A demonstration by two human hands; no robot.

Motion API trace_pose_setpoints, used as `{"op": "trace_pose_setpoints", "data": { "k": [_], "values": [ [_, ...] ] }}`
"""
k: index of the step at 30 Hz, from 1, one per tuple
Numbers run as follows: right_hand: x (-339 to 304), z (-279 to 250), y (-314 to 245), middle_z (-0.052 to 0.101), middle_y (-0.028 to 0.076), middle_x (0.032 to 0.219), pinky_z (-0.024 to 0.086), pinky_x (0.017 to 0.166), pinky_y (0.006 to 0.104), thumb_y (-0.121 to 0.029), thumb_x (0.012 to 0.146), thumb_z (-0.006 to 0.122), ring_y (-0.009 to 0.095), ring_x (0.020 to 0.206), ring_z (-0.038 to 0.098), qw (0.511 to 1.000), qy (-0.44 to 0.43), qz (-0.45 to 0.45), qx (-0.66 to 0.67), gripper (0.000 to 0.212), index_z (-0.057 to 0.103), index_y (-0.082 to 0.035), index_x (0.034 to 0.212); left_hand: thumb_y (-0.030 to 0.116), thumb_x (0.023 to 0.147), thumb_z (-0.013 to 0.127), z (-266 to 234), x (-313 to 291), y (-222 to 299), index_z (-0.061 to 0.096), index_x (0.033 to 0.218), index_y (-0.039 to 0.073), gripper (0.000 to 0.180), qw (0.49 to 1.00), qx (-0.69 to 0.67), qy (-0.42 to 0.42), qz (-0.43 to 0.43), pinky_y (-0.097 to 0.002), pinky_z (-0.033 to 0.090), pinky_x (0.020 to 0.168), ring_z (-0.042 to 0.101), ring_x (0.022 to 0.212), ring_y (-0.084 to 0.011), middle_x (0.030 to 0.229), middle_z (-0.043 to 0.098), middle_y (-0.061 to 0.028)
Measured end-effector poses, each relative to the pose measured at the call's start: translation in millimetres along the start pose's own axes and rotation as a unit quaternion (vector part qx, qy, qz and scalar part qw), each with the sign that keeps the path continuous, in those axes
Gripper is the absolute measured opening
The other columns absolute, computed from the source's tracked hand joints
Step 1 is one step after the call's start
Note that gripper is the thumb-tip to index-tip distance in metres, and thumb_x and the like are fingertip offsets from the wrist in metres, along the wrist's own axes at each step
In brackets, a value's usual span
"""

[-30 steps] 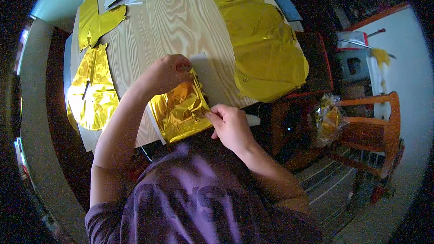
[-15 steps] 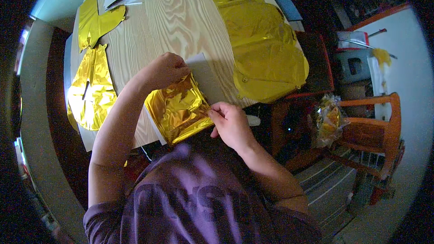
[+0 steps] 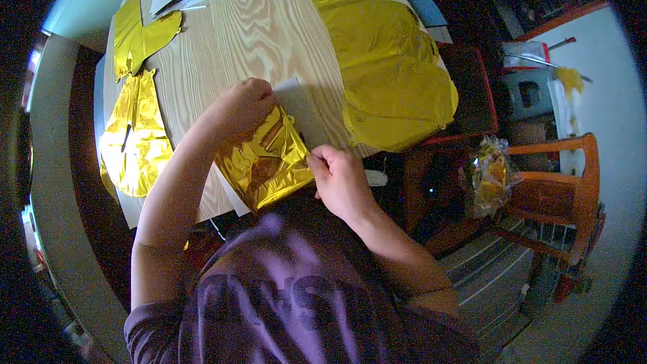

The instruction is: Fold gold foil balloons and place them into plastic sleeves with cardboard inserts.

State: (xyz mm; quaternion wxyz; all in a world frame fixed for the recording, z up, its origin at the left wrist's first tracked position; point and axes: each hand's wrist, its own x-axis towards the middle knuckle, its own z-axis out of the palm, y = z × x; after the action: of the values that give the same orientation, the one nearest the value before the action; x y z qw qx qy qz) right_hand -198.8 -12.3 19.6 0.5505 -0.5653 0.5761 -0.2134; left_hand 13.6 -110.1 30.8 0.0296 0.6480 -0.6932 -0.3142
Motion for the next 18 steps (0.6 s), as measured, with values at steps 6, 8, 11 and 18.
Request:
{"op": "trace_pose_setpoints", "data": {
  "k": [6, 8, 11, 18],
  "values": [
    [10.8, -4.6, 3.7, 0.064, 0.003, 0.079, 0.043, 0.046, 0.0241, -0.011, 0.1, 0.057, 0.009, 0.047, 0.054, 0.997, -0.017, 0.034, 0.073, 0.017, 0.064, 0.004, 0.098, 0.034, 0.095, 0.053, -2.3, 10.7, 0.6, 0.069, 0.107, 0.0, 0.04, 0.999, 0.04, -0.012, -0.013, -0.047, 0.051, 0.094, 0.066, 0.104, -0.039, 0.108, 0.07, -0.0233],
    [15.4, -4.6, 13.8, 0.064, 0.003, 0.079, 0.042, 0.045, 0.0239, -0.011, 0.099, 0.058, 0.009, 0.047, 0.053, 0.993, -0.015, 0.048, 0.106, 0.016, 0.065, 0.004, 0.099, 0.034, 0.096, 0.056, 1.8, 8.1, -1.5, 0.068, 0.102, -0.001, 0.038, 1.0, 0.015, 0.022, 0.012, -0.0484, 0.053, 0.088, 0.067, 0.098, -0.0408, 0.101, 0.07, -0.0238],
    [14.8, -2.7, 13.7, 0.065, 0.003, 0.081, 0.041, 0.044, 0.0231, -0.012, 0.099, 0.06, 0.008, 0.047, 0.053, 0.991, -0.011, 0.049, 0.123, 0.018, 0.066, 0.004, 0.103, 0.034, 0.096, 0.058, 8.4, 9.7, -7.4, 0.068, 0.1, 0.0, 0.035, 0.998, -0.012, 0.045, 0.033, -0.0488, 0.054, 0.085, 0.068, 0.096, -0.0416, 0.099, 0.07, -0.0236],
    [18.6, 0.3, 4.6, 0.065, 0.002, 0.081, 0.039, 0.043, 0.0213, -0.016, 0.098, 0.063, 0.007, 0.047, 0.052, 0.989, -0.039, 0.067, 0.123, 0.02, 0.068, 0.003, 0.106, 0.03, 0.092, 0.059, 18.7, 3.1, -3.7, 0.068, 0.099, 0.002, 0.03, 0.993, -0.024, 0.115, 0.028, -0.0475, 0.054, 0.085, 0.068, 0.092, -0.0396, 0.093, 0.071, -0.0219]
  ]
}}
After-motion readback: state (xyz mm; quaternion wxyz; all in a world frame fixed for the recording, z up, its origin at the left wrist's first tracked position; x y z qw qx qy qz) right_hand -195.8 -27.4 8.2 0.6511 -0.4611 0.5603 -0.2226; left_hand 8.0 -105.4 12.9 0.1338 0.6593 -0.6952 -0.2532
